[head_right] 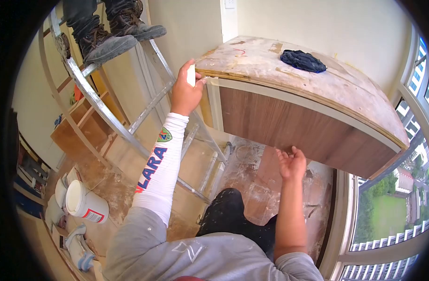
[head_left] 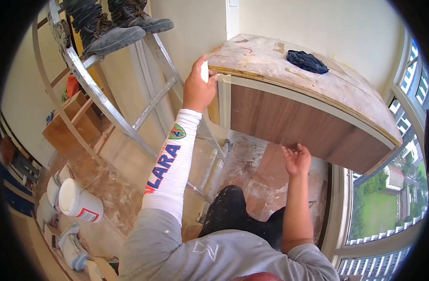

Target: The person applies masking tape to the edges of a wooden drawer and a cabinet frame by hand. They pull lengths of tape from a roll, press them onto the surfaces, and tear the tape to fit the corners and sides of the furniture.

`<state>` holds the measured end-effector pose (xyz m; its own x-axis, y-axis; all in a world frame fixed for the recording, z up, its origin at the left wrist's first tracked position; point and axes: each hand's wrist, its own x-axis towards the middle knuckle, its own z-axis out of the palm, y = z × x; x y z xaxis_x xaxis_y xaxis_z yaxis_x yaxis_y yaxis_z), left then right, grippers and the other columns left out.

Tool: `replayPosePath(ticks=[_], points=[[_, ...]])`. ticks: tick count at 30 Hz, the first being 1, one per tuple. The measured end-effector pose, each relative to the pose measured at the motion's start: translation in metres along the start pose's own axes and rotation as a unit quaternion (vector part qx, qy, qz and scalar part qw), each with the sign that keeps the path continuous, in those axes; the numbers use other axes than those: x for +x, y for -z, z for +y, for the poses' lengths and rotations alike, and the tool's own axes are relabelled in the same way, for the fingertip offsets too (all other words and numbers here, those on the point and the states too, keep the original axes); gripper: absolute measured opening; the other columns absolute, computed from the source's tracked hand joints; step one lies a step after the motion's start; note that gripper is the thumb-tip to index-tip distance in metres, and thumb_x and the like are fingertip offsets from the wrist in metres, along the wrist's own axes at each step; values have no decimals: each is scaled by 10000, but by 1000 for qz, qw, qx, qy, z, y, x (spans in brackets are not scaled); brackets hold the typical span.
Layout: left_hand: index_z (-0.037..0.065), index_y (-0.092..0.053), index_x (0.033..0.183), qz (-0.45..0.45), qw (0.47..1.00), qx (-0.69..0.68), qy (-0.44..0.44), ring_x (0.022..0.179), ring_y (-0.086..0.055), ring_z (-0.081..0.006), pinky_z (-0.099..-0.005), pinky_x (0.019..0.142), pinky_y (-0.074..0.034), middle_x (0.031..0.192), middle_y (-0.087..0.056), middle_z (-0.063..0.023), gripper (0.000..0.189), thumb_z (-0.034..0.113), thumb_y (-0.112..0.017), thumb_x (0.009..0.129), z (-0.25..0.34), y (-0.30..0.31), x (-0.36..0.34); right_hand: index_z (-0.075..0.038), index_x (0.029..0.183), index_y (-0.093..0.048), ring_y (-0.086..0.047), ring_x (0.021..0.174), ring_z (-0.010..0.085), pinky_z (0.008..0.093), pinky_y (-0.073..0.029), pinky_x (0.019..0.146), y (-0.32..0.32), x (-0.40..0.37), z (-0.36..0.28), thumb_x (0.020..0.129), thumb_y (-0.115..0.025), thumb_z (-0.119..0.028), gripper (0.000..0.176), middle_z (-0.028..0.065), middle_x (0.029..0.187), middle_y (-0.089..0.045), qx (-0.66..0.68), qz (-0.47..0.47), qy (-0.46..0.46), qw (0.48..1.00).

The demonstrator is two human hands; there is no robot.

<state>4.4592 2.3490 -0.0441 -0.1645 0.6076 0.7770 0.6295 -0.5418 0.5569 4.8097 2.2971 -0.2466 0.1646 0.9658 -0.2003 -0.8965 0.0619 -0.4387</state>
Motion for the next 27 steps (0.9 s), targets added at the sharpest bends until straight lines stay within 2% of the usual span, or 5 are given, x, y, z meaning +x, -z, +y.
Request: replayPosePath(ticks=[4, 7, 10, 16, 27], points=[[107, -443, 1464, -30, 998, -64, 4, 894, -660, -170, -321, 842, -538, 1000, -679, -58, 663, 40, -718, 866, -10, 3, 2, 82, 1305, -312, -172, 1509, 433, 562, -418, 1133, -25, -17, -2, 951, -540, -69, 447, 245, 1480, -234, 7, 85, 11, 996], [88, -441, 1462, -47, 994, -103, 8, 919, -653, -149, -307, 867, -536, 1015, -677, -61, 662, 26, -721, 866, -16, 7, 0, 83, 1253, -374, -305, 1429, 397, 530, -432, 1131, -32, -22, -2, 931, -545, -28, 381, 235, 1439, -283, 17, 89, 6, 996], [74, -423, 1470, -70, 987, -148, 3, 951, -650, -152, -310, 904, -534, 1039, -671, -74, 673, -6, -709, 866, -17, 12, 2, 61, 1158, -455, -493, 1196, 337, 484, -513, 1045, -20, -21, 5, 921, -560, -22, 272, 215, 1322, -412, 11, 124, 24, 992], [84, -367, 1500, -96, 962, -254, -24, 995, -639, -165, -319, 936, -532, 1091, -654, -92, 727, -45, -698, 865, -38, 15, -3, -29, 864, -559, -577, 776, 225, 378, -576, 774, -7, -30, 10, 896, -558, -13, 36, 76, 867, -594, -26, 42, 30, 998], [84, -396, 1472, -53, 975, -214, -24, 960, -627, -145, -300, 865, -526, 1050, -669, -77, 663, 6, -698, 887, -33, 7, -6, -68, 804, -557, -568, 710, 181, 287, -471, 571, 0, -19, 11, 867, -546, -2, 91, 33, 794, -589, -42, 30, 27, 998]])
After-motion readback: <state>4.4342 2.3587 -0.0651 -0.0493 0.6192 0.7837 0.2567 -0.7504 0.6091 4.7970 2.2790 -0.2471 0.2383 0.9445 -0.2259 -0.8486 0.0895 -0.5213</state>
